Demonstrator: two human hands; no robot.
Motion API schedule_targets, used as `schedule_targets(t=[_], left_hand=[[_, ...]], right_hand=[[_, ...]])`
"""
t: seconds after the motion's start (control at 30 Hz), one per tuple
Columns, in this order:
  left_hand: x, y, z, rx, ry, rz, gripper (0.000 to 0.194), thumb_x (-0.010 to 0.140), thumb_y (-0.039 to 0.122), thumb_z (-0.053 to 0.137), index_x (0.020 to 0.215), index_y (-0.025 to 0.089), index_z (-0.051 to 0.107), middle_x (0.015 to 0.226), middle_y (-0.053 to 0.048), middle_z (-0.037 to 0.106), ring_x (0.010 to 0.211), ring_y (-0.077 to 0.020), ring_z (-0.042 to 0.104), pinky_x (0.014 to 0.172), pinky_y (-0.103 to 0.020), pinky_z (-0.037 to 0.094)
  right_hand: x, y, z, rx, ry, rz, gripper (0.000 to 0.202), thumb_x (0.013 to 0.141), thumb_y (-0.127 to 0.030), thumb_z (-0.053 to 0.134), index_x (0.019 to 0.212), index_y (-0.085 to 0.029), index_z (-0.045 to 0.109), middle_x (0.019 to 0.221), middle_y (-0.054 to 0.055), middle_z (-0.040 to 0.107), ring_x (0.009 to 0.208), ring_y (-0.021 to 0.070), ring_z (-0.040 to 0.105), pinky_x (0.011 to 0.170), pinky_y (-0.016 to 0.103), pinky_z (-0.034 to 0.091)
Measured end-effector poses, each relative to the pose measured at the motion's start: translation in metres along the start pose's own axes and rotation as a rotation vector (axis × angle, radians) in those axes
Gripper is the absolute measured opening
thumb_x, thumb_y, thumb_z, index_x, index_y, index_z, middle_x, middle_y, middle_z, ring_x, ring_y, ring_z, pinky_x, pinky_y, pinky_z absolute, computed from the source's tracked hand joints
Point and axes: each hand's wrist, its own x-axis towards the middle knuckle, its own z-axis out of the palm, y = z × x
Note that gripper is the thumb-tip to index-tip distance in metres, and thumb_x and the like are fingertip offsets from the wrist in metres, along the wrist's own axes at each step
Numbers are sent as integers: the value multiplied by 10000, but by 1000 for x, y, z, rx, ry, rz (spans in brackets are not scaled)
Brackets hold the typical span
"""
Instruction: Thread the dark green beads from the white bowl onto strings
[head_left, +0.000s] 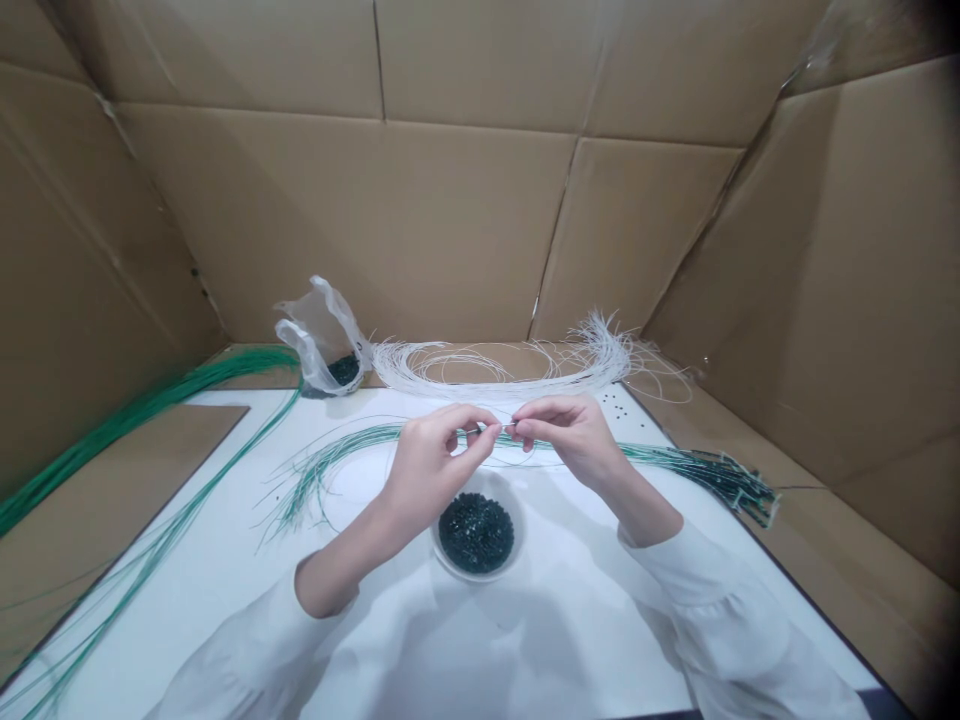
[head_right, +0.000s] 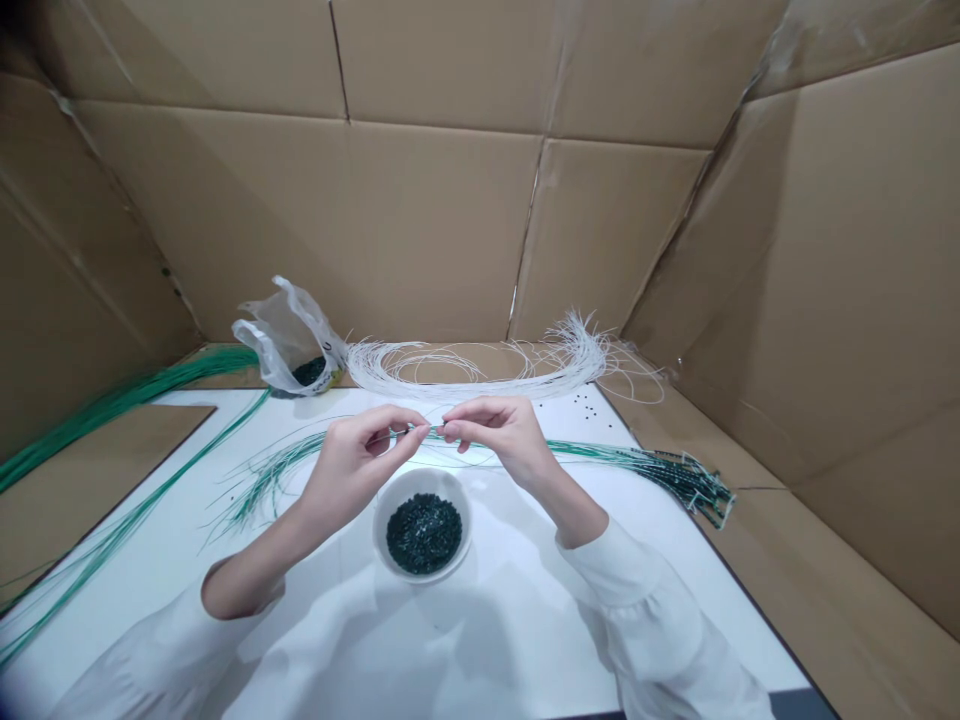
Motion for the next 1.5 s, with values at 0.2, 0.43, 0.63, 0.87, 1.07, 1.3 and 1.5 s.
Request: schedule_targets(t=[0.2, 0.43, 0.63, 0.87, 1.07, 1.3, 1.5], left_hand=[[0, 0, 0, 9, 3, -8, 178, 814, 274, 483, 758, 194, 631, 693, 24, 622, 580, -83, 467, 555, -194, 346], [0, -1, 0, 16, 5, -1, 179, 815, 280, 483, 753, 196, 629, 681, 26, 619, 575, -83, 470, 549, -192, 346], [0, -1, 0, 29, -1, 23, 173, 819, 269, 482, 762, 201, 630, 705, 34, 629, 587, -78, 480, 571, -187, 351], [-1, -1, 1, 48, -10, 48, 175, 823, 259, 477, 770, 199, 632, 729, 28, 639, 619, -83, 507, 606, -192, 359], [1, -7, 3, 56, -38, 20, 194, 822, 286, 476, 762, 199, 639, 706, 28, 635, 582, -83, 479, 598, -199, 360], [5, -10, 4, 27, -39, -163, 158, 784, 279, 501, 865, 184, 599, 697, 20, 586, 547, -84, 431, 538, -200, 340], [6, -17, 4, -32, -42, -136, 156, 822, 246, 433, 808, 160, 563, 783, -6, 583, 621, -95, 464, 601, -211, 361]], right_hand=[[0, -1, 1, -22, 11, 7, 99, 588, -219, 747, 671, -188, 703, 613, 24, 664, 507, 122, 576, 502, 250, 480], [0, -1, 1, -28, 20, 8, 101, 583, -220, 749, 669, -190, 705, 602, 21, 660, 501, 122, 573, 498, 252, 480], [0, 0, 1, -31, 12, -2, 90, 593, -207, 744, 674, -190, 707, 611, 23, 663, 496, 111, 566, 492, 235, 480], [-1, -2, 2, -63, 2, -13, 77, 603, -196, 738, 674, -197, 709, 603, 14, 659, 492, 103, 557, 491, 225, 481], [-2, -1, 6, -228, -6, -82, 79, 619, -220, 728, 676, -173, 700, 640, 22, 657, 526, 108, 555, 495, 224, 473], [-1, 3, 2, -330, 58, -126, 86, 647, -224, 708, 689, -156, 677, 656, 14, 650, 557, 101, 565, 505, 194, 465], [0, 2, -2, -400, 64, -117, 107, 680, -249, 679, 710, -147, 669, 690, 27, 652, 573, 108, 572, 514, 206, 460]])
